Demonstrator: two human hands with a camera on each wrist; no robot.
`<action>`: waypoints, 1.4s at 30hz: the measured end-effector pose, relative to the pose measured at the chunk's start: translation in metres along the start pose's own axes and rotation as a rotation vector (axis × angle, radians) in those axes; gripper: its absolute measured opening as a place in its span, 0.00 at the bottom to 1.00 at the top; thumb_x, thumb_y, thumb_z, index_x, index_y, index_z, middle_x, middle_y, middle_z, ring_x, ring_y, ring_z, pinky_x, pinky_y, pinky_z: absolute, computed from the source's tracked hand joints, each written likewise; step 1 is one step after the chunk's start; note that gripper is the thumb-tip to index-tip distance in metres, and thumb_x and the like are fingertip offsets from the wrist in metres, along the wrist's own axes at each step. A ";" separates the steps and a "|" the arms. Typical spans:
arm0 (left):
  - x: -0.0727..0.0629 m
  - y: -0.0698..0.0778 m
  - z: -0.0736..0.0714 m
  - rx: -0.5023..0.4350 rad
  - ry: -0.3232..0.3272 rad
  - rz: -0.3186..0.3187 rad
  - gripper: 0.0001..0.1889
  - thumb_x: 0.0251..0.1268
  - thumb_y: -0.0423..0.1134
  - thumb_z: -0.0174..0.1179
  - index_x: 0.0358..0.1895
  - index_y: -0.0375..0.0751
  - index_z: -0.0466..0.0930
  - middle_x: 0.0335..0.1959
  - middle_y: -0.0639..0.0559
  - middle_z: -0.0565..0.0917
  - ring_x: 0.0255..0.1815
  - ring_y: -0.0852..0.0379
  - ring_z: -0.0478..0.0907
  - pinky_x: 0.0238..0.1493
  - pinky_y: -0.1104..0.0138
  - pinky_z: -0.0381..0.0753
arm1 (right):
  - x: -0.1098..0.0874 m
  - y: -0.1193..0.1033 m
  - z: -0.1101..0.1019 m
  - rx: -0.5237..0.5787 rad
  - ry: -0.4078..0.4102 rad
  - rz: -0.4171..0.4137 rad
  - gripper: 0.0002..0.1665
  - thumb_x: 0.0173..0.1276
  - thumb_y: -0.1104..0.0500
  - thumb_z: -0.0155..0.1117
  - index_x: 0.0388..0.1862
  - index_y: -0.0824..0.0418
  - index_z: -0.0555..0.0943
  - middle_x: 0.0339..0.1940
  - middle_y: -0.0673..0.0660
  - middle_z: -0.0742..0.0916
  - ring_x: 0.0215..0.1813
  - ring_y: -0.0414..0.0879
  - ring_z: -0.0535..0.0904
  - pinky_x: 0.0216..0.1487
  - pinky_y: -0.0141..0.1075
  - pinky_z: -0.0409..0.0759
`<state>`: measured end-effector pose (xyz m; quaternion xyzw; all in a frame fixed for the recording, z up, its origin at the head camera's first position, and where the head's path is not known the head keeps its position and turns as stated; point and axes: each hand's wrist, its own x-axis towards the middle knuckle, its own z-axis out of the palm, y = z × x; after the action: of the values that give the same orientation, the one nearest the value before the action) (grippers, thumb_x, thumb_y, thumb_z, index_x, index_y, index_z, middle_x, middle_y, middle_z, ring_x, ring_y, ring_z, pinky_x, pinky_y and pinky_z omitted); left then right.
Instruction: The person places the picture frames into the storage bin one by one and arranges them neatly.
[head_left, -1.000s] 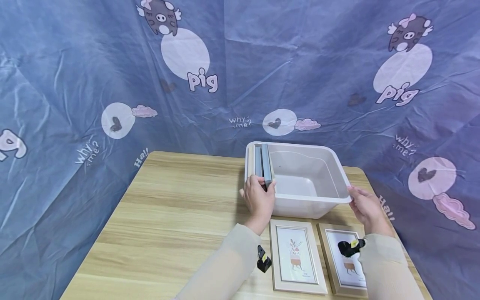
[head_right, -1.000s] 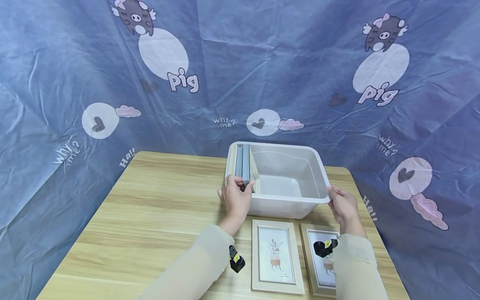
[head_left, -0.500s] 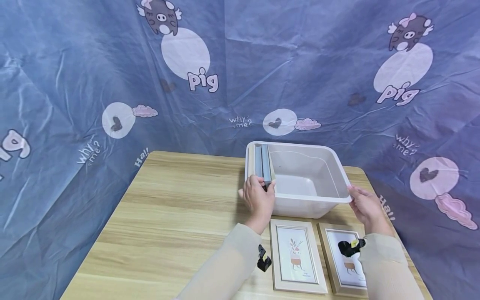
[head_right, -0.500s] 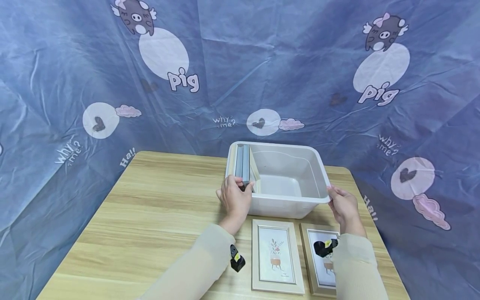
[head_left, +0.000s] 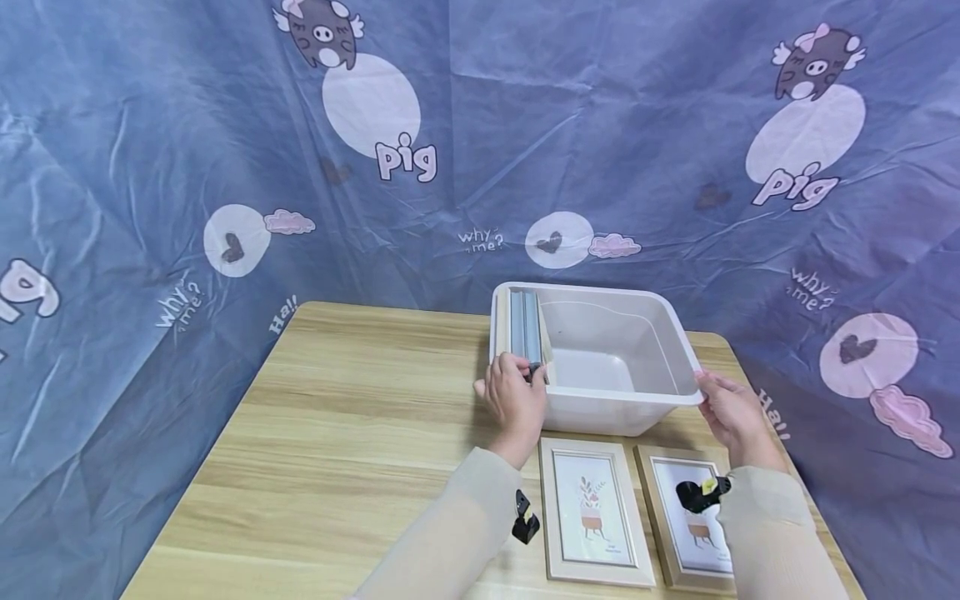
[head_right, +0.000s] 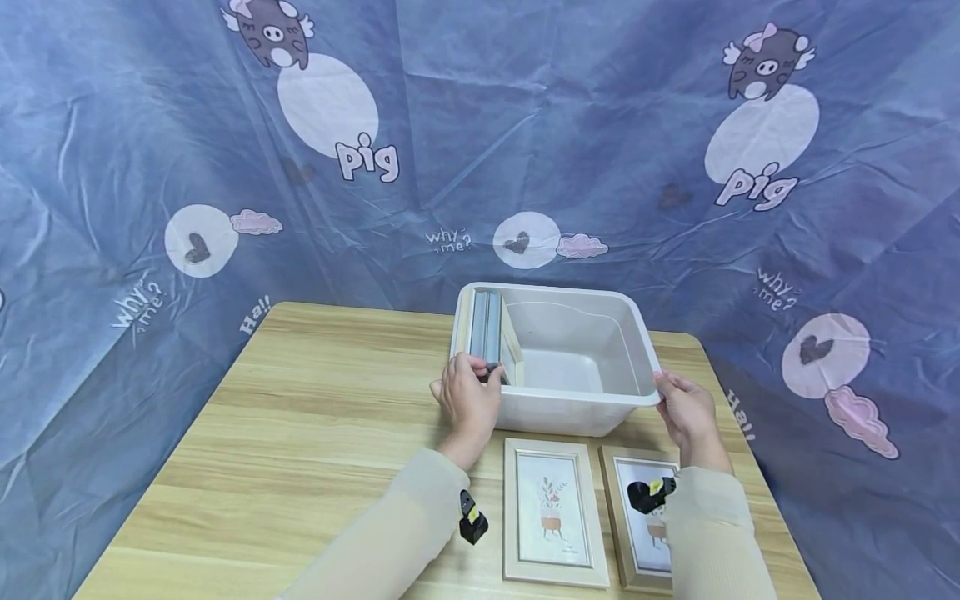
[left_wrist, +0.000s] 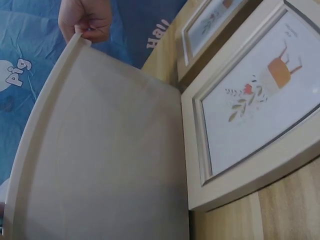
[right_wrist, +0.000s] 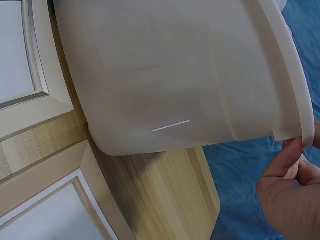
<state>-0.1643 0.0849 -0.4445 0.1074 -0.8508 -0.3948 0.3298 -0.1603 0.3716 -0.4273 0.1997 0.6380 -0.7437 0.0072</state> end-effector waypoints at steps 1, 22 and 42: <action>0.000 0.000 0.000 -0.002 0.003 0.004 0.17 0.44 0.42 0.75 0.29 0.49 0.73 0.25 0.60 0.74 0.29 0.58 0.71 0.38 0.63 0.63 | 0.000 0.000 0.000 0.005 -0.001 -0.002 0.15 0.71 0.57 0.56 0.24 0.44 0.82 0.29 0.43 0.79 0.32 0.34 0.72 0.31 0.22 0.75; -0.001 -0.003 -0.007 -0.162 0.018 0.051 0.23 0.38 0.45 0.77 0.35 0.46 0.73 0.29 0.58 0.76 0.32 0.59 0.73 0.39 0.62 0.63 | 0.000 0.001 -0.002 0.009 -0.008 -0.016 0.16 0.71 0.58 0.56 0.24 0.45 0.81 0.29 0.42 0.79 0.32 0.34 0.73 0.32 0.22 0.76; 0.047 -0.017 -0.037 -0.485 -0.222 -0.106 0.36 0.40 0.37 0.77 0.58 0.37 0.73 0.51 0.43 0.70 0.47 0.45 0.71 0.49 0.58 0.75 | -0.001 0.000 -0.001 0.044 -0.026 -0.040 0.16 0.71 0.60 0.55 0.24 0.46 0.83 0.29 0.43 0.80 0.31 0.34 0.74 0.31 0.21 0.77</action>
<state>-0.1772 0.0308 -0.4174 0.0258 -0.7554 -0.6132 0.2296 -0.1594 0.3720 -0.4268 0.1775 0.6252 -0.7600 -0.0037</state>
